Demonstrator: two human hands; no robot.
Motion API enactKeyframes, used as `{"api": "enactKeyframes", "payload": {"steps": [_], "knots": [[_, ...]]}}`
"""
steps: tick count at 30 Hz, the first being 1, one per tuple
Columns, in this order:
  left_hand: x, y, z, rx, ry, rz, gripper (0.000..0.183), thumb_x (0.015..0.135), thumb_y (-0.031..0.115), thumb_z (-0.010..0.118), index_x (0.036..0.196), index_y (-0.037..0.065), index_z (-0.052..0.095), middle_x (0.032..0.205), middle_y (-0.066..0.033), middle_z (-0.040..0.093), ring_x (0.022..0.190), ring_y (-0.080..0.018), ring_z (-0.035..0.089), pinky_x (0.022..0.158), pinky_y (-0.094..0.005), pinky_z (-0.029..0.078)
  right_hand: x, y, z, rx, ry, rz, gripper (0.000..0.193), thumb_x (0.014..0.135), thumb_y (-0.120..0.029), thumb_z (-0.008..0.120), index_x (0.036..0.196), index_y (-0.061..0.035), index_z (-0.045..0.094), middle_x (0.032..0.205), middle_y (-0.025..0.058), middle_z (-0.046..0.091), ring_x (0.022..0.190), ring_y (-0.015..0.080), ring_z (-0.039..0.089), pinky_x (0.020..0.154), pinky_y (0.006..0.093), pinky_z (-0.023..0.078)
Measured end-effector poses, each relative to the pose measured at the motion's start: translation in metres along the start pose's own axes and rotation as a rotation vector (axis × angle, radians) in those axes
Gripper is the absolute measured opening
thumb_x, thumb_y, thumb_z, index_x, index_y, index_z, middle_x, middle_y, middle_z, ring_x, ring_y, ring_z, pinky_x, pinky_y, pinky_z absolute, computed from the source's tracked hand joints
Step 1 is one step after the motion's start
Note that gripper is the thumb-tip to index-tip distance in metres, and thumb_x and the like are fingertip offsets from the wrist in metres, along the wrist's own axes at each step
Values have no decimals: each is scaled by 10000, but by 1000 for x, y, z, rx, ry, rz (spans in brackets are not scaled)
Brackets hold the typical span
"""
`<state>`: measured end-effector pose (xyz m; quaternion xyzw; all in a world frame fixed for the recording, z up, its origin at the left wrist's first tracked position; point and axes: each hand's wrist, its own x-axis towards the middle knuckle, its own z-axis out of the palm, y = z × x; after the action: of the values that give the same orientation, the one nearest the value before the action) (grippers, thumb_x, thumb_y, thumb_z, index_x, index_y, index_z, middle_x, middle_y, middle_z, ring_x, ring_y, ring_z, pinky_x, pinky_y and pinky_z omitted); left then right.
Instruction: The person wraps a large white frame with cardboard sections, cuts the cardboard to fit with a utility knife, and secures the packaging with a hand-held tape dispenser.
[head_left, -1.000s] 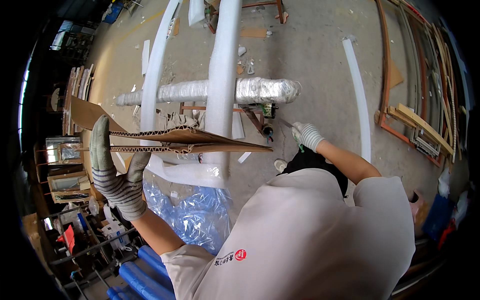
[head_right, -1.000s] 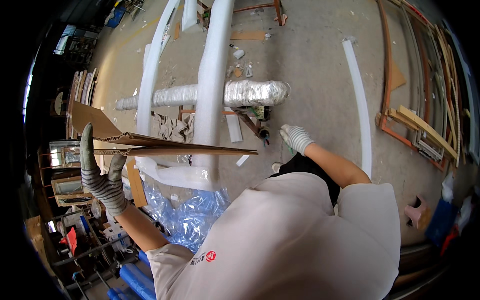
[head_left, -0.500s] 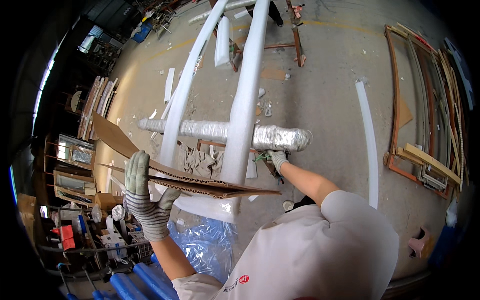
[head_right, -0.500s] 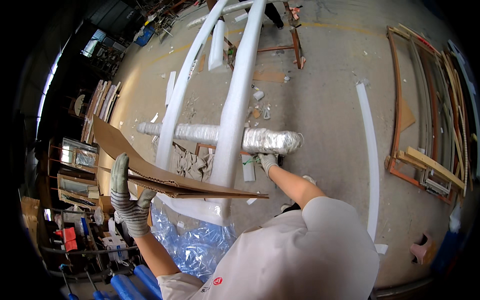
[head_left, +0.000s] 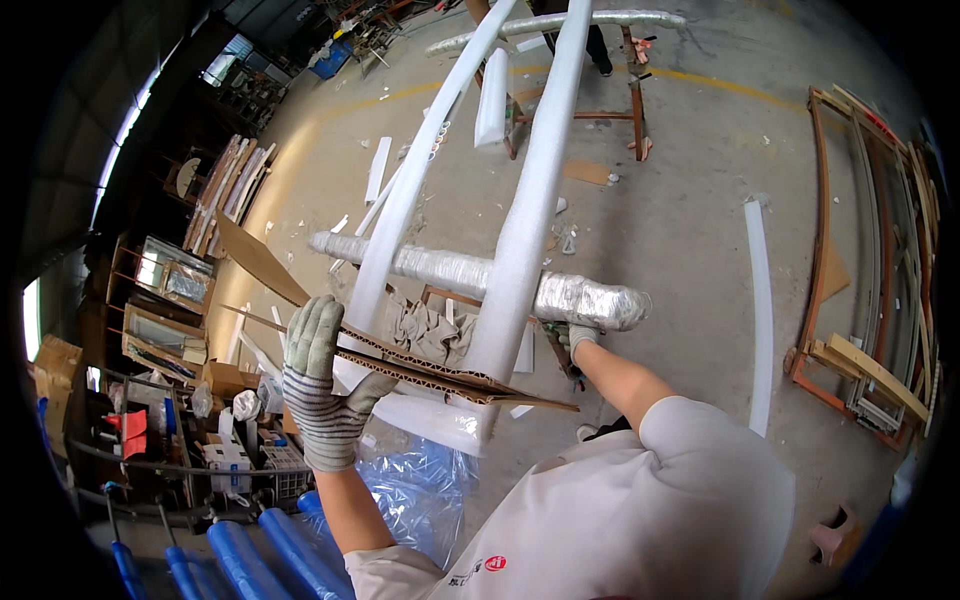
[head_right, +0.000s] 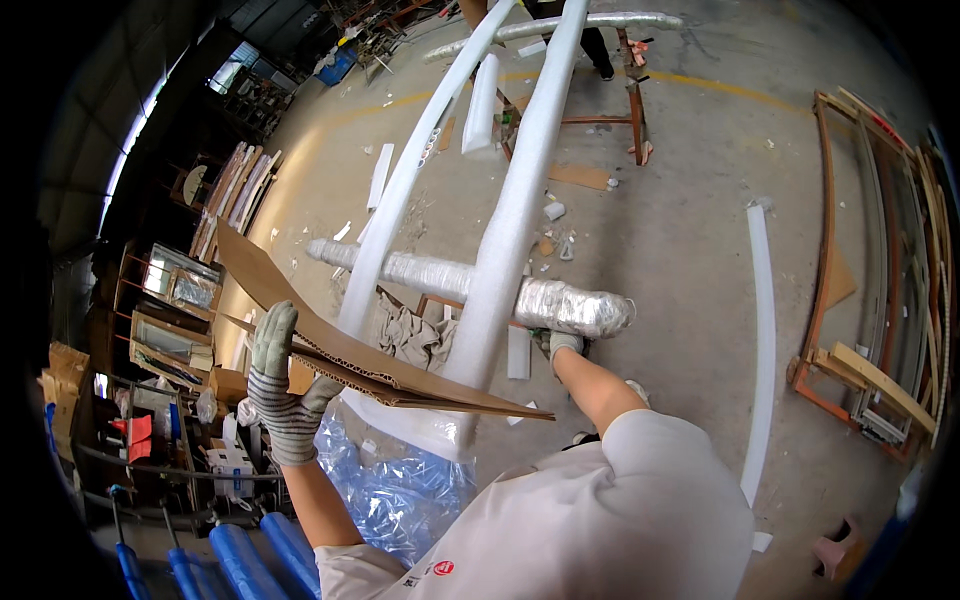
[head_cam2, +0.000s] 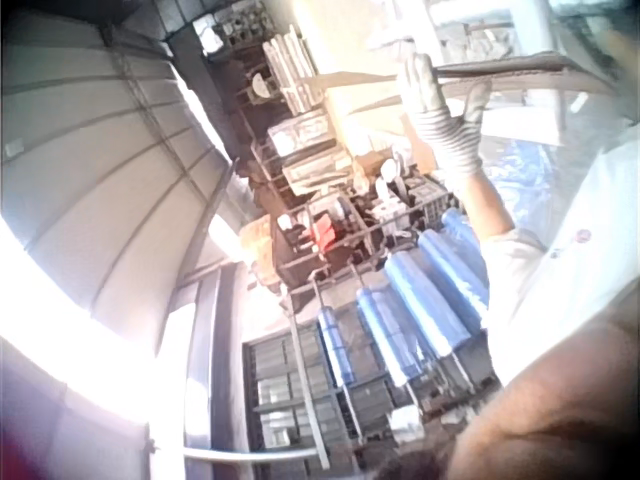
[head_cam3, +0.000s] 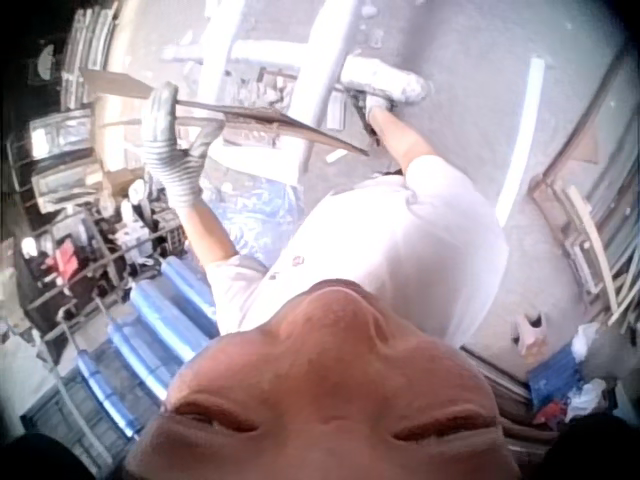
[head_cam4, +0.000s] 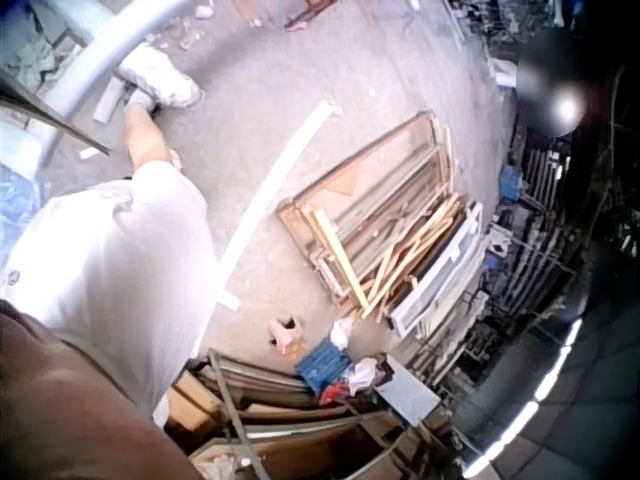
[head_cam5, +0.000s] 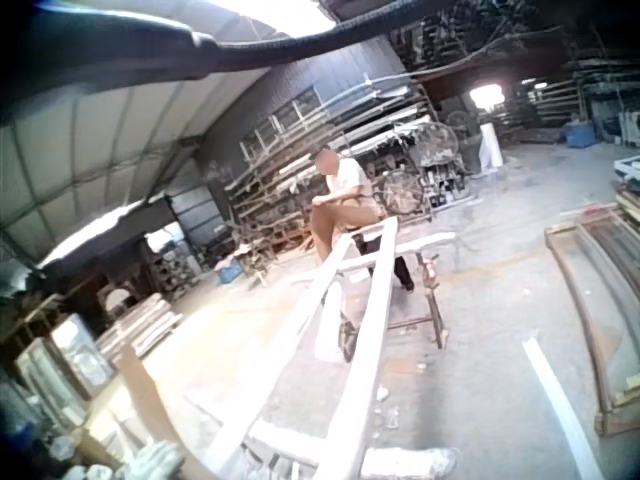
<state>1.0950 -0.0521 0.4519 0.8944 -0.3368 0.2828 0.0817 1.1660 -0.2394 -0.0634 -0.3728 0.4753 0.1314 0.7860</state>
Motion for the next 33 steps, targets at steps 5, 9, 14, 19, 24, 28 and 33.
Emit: {"api": "enactKeyframes", "payload": {"steps": [5,9,14,19,24,28,33], "knots": [[-11,-11,-1,-4,-52,2,828,651,529,718,1262,16,494,1257,-147,537,1195,-329,487,1005,-433,377,-138,-44,-19,-513,-115,19,315,869,-252,588,1089,-28,568,988,97,611,834,225,606,667,346,503],[8,-3,11,-42,-30,22,873,582,463,782,1276,24,484,1266,-155,530,1203,-345,473,1010,-428,365,-138,-31,-78,-557,-362,-432,269,911,-217,533,1052,10,567,897,96,621,821,161,593,687,281,498],[14,-5,11,-15,-13,62,837,616,496,739,1272,47,479,1268,-145,518,1200,-336,467,1016,-440,355,-294,-106,-45,-203,-799,-1095,408,900,-358,576,1156,-42,553,1029,49,604,863,111,567,769,260,467],[12,-12,13,-15,-26,36,881,612,512,745,1301,46,454,1279,-148,511,1212,-353,451,1012,-446,355,-297,-102,-22,-367,-799,-1209,481,863,-357,632,1193,-22,528,1130,52,588,997,115,536,873,277,439],[10,-14,20,-25,-41,9,874,621,556,718,1306,79,458,1308,-120,495,1234,-342,432,1027,-447,338,-307,-120,-25,-32,-984,-1196,530,841,-293,669,1262,-19,498,1118,54,604,1028,122,539,887,286,435],[15,-10,15,81,-77,-16,861,606,560,720,1286,92,478,1344,-107,458,1112,-342,481,969,-442,391,-320,-131,-14,-445,-752,-1434,429,807,-243,705,1134,2,576,978,56,650,811,115,596,727,251,478],[36,-10,15,-2,-177,57,625,648,465,728,1110,76,567,1262,-94,515,1011,-308,521,859,-407,441,-295,-136,-20,-184,-849,-984,370,853,-302,652,1105,-45,564,992,54,633,902,145,589,825,300,485]]}}
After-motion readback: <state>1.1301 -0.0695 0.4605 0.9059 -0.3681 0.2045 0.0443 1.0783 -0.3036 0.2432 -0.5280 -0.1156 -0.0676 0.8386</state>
